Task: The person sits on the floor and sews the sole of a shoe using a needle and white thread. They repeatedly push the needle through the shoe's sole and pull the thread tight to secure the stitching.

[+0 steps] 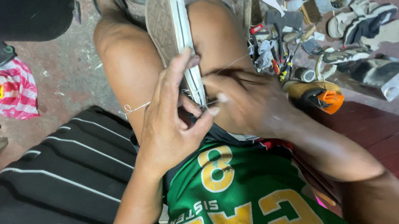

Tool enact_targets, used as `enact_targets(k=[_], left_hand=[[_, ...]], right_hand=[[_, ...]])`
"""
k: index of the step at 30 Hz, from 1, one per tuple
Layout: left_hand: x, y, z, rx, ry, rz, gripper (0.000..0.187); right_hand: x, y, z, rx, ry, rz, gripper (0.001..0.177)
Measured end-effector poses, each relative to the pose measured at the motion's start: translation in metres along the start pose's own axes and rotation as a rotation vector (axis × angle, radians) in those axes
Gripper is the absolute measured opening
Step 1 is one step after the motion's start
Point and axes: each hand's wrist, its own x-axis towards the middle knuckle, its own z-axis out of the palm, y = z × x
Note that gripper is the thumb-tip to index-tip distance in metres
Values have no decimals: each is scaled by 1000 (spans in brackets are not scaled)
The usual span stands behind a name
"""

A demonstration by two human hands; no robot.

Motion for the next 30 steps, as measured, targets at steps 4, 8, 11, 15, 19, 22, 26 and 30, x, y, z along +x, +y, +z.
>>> enact_targets(k=[4, 8, 11, 15, 19, 22, 26, 30], left_hand=[[-4, 1, -15, 41, 127, 43, 66], [-14, -8, -29, 275, 8, -155, 55], [-24, -17, -21, 369, 74, -127, 23], [-29, -28, -18, -314, 240, -191, 11], [-23, -22, -21, -1068, 274, -368, 20], [-12, -13, -20, 260, 189, 0, 13], [1, -15, -18, 530, 138, 135, 32], [-19, -36, -45, 373, 91, 62, 41]], right_hand=[[-11, -2, -2, 673, 173, -87, 36], [-10, -7, -2, 897, 139, -100, 44], [-2, -20, 10, 552, 161, -73, 60], [16, -30, 21, 400, 249, -18, 54], [15, -34, 21, 391, 292, -55, 49], [20, -32, 18, 321, 325, -110, 48], [22, -33, 23, 423, 257, 7, 47], [22, -31, 30, 499, 290, -24, 45]])
